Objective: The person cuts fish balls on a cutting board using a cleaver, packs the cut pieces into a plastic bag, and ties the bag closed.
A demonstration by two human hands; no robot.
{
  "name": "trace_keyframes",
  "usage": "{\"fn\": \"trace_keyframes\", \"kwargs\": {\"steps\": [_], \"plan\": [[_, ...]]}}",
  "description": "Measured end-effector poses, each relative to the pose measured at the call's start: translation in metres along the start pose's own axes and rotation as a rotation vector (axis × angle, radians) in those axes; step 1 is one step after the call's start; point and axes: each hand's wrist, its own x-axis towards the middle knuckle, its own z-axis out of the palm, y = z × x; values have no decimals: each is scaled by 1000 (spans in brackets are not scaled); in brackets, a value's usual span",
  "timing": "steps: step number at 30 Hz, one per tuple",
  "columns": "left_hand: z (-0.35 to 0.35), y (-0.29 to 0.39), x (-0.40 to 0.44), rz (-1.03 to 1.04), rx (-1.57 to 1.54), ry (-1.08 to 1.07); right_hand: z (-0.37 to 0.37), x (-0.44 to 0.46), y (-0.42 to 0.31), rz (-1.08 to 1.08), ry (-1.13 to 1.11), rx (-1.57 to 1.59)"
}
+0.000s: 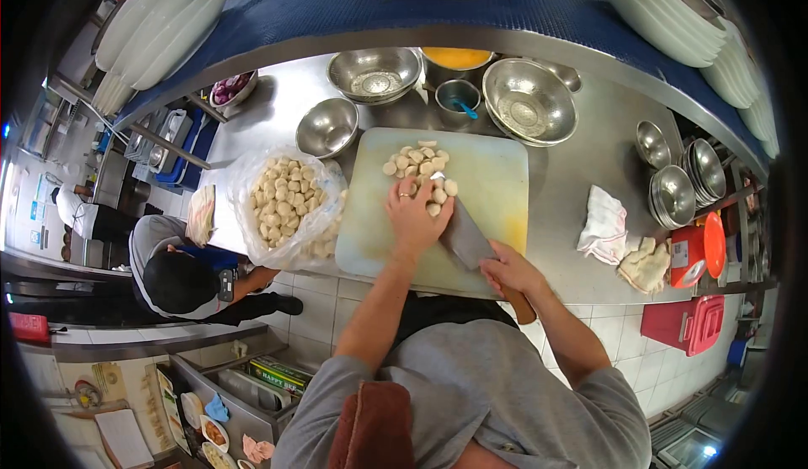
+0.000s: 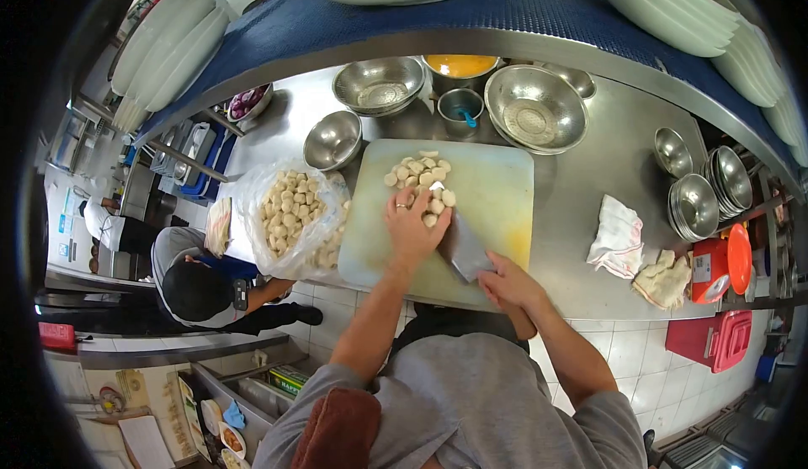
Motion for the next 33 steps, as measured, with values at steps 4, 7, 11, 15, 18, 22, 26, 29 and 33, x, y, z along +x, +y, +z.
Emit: {"fn": "trace_keyframes", "kwargs": {"steps": [4, 7, 11, 15, 18, 22, 26, 29, 33], "plan": [[2, 7, -7, 44, -92, 85, 9, -8, 2, 56, 19, 23], [1, 8, -5, 56, -123, 158, 18, -11, -3, -21, 11, 45], [-10, 16, 7, 53, -161, 203, 28, -23, -26, -15, 87, -47], [-32, 21, 28, 53, -226, 301, 39, -32, -53, -66, 121, -126], [-68, 13, 44, 34, -215, 356, 58, -29, -86, -92, 71, -83], [-124, -29, 65, 43, -90, 429, 94, -1, -128, -117, -35, -132], [-175, -92, 71, -55, 76, 470, 144, 52, -158, -132, -220, -208], [-188, -145, 65, -171, 143, 417, 180, 98, -166, -122, -286, -221], [-171, -216, 47, -311, 177, 256, 193, 128, -159, -79, -257, -286]]}}
